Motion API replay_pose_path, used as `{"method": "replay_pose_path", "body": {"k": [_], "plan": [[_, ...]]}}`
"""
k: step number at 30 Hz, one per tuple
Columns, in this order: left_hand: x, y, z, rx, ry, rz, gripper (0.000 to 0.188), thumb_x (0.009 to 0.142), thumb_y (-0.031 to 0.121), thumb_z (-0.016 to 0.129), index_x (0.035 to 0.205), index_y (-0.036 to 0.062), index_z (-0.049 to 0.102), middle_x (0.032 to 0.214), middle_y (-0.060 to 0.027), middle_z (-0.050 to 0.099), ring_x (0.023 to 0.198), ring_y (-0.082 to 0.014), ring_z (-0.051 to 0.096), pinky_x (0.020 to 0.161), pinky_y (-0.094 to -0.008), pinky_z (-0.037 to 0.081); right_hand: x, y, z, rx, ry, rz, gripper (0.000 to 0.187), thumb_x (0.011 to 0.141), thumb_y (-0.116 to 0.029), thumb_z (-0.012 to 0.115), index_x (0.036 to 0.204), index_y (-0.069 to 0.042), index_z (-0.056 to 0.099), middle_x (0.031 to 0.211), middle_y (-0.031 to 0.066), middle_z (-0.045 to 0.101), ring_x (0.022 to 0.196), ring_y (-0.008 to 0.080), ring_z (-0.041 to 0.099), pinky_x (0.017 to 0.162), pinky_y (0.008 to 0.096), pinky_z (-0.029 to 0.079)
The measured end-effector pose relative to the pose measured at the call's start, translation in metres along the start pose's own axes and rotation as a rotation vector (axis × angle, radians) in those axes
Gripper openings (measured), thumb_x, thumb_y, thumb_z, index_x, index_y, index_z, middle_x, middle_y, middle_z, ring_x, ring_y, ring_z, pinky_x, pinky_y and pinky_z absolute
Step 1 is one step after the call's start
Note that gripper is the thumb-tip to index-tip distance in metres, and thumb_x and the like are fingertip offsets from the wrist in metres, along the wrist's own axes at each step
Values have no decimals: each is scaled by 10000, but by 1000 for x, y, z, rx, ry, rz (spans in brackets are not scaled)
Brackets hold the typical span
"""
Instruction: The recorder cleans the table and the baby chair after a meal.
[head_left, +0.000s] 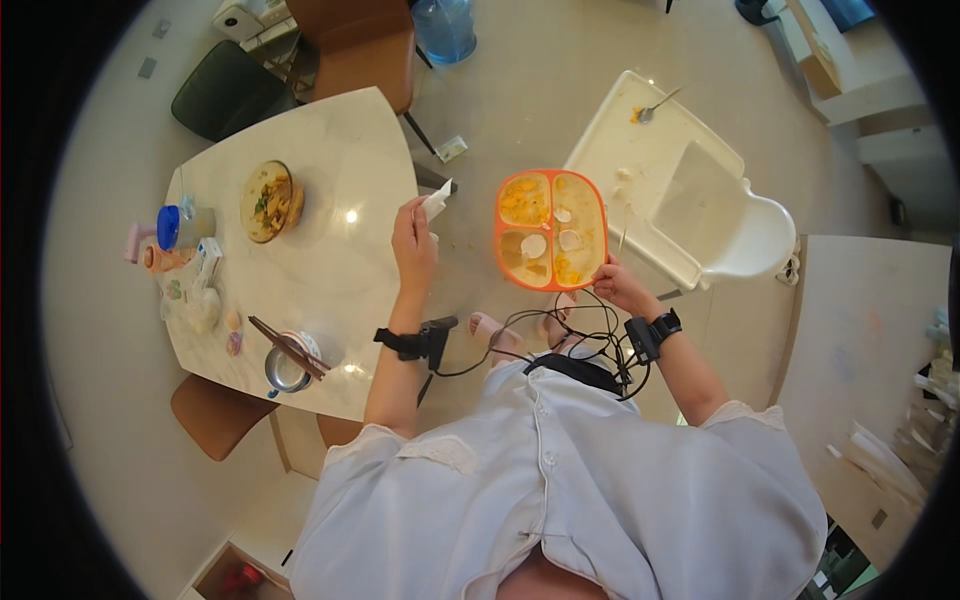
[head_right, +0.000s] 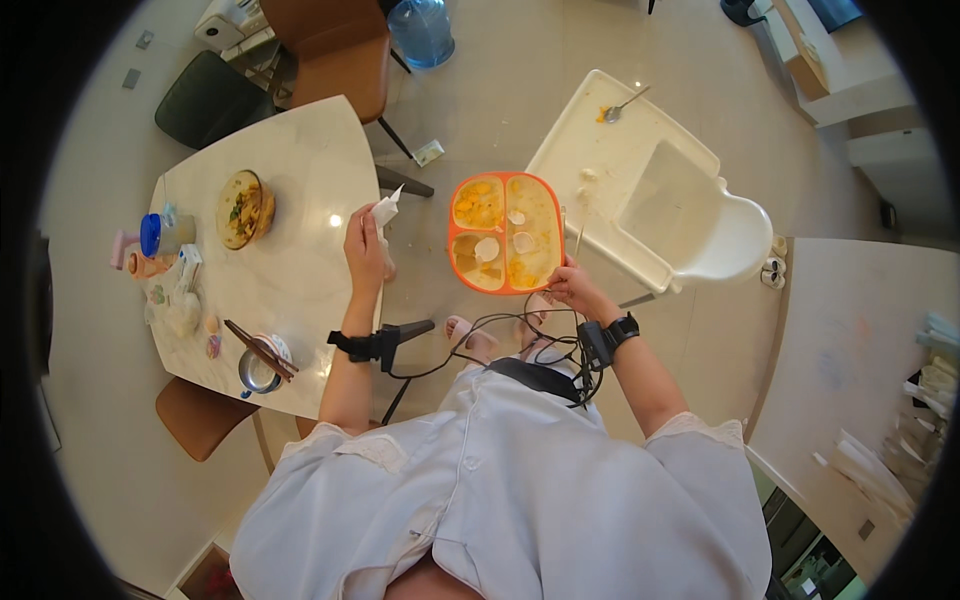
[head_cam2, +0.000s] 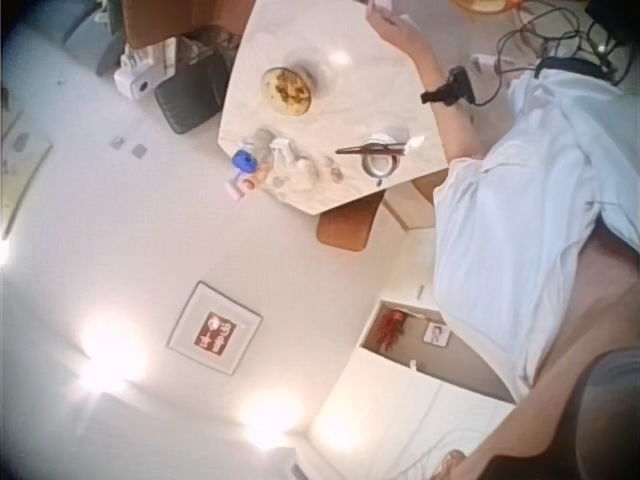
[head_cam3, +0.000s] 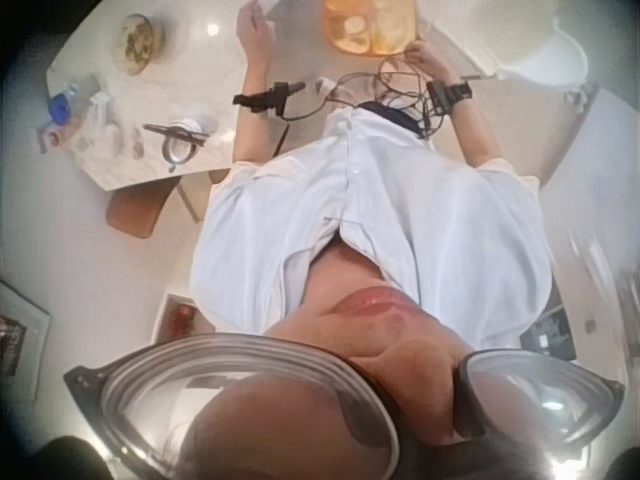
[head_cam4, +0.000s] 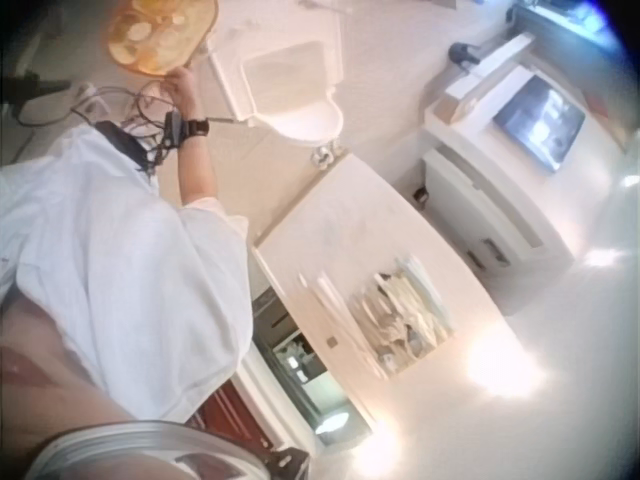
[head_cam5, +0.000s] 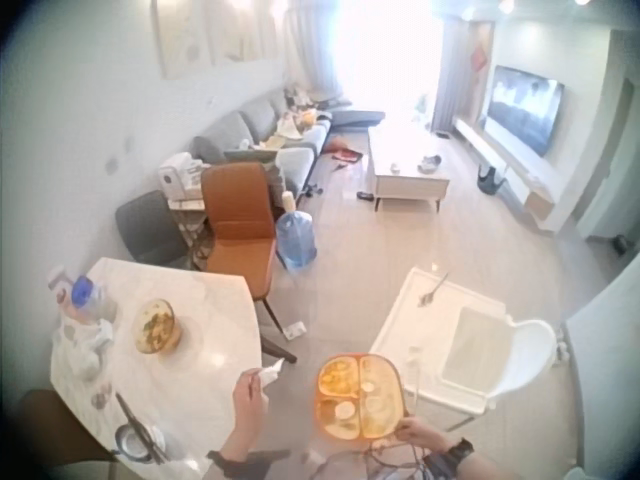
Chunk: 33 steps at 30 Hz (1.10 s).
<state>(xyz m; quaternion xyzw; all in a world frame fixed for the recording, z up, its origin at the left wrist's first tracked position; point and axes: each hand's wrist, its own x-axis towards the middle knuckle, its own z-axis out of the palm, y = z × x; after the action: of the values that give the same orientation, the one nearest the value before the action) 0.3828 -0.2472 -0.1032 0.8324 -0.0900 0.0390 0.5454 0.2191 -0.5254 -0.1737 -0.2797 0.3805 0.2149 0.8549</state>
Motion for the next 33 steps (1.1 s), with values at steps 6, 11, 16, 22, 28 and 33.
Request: {"method": "replay_pose_path", "body": {"k": [6, 11, 16, 22, 28, 33], "plan": [[58, -6, 89, -4, -95, 139, 186, 837, 89, 397, 960, 21, 518, 818, -110, 568, 747, -205, 548, 647, -290, 419, -36, -54, -49, 70, 4, -180, 489, 689, 107, 370, 1107, -147, 385, 606, -11, 386, 378, 37, 284, 354, 153, 251], [106, 2, 214, 162, -446, 316, 205, 798, 81, 425, 968, 25, 524, 882, -153, 566, 800, -299, 540, 683, -346, 425, -71, -58, -98, 171, 98, -297, 460, 689, 97, 374, 1075, -150, 405, 581, -25, 376, 371, 37, 285, 352, 161, 247], [143, -23, 349, 296, -624, 478, 217, 784, 73, 407, 946, 34, 546, 884, -160, 566, 810, -295, 542, 704, -350, 430, -93, -35, -128, 415, 225, -441, 418, 688, 88, 386, 1033, -145, 417, 619, -28, 404, 377, 37, 298, 361, 167, 259], [182, -47, 465, 490, -701, 330, 311, 747, 133, 460, 1040, 42, 513, 988, -148, 549, 921, -279, 519, 782, -348, 421, -98, 10, -151, 602, 386, -569, 454, 690, 83, 391, 1081, -148, 382, 663, -24, 430, 380, 31, 311, 362, 164, 261], [166, -16, 505, 658, -798, 288, 404, 726, 215, 517, 1105, 84, 472, 1038, -112, 538, 954, -249, 512, 768, -351, 430, -92, 50, -168, 878, 400, -676, 427, 690, 77, 387, 1048, -153, 414, 674, -12, 450, 370, 33, 305, 364, 168, 262], [179, -25, 529, 811, -827, 326, 257, 724, 221, 531, 945, 97, 572, 909, -123, 588, 860, -275, 552, 700, -359, 447, -97, 57, -160, 933, 430, -718, 417, 691, 75, 386, 1034, -158, 431, 690, -14, 462, 369, 31, 304, 366, 169, 268]]}}
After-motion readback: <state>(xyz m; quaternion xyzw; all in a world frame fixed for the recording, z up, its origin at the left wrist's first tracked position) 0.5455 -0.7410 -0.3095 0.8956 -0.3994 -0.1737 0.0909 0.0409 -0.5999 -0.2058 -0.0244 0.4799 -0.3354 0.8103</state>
